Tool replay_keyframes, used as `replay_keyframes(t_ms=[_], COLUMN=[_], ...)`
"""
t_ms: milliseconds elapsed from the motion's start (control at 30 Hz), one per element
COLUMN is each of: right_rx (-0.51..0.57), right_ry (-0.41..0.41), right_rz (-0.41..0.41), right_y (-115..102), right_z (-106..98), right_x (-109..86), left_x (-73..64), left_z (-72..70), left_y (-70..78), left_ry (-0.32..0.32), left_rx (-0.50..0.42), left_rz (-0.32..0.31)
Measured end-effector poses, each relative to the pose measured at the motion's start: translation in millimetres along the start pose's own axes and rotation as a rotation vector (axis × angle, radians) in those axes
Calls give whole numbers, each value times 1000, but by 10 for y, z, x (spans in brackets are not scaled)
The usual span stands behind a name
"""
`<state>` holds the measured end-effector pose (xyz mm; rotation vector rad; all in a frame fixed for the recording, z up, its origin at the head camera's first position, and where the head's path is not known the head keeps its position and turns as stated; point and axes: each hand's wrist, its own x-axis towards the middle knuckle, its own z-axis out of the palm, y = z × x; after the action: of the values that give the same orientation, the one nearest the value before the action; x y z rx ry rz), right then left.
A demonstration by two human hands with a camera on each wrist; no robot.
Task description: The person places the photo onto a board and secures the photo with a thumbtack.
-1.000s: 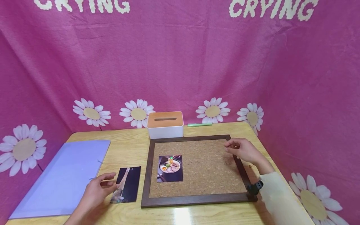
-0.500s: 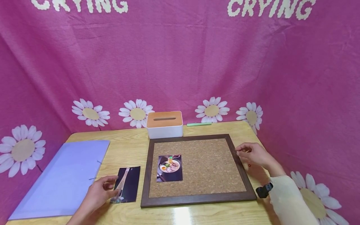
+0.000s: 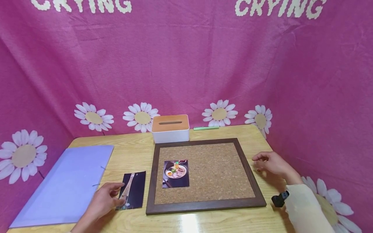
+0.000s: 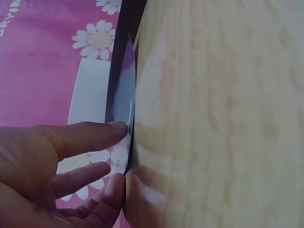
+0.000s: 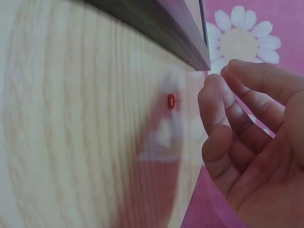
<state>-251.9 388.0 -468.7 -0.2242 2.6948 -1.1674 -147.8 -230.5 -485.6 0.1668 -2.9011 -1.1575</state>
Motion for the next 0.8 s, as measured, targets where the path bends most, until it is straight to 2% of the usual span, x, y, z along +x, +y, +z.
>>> replay_keyframes(t_ms=[167,333,433,700,800], right_rx=[22,89,88,-27,-41], right_ry=[-18,-72,-92,-3,-5], right_rz=[42,74,93,69,49], right_y=[58,101,110,107,120], right_z=[2,2,10,12,-8], right_x=[-13,-5,-6,-25,-35], left_x=[-10,-6,-11,-17,-8], left_z=[7,-4,-22,3,20], left_y=[9,4,12,47,68], left_ry=[-6,-14,-7,-16,-25], left_rx=[9,-1,2,98,109], left_rz=[12,14,16,10,6])
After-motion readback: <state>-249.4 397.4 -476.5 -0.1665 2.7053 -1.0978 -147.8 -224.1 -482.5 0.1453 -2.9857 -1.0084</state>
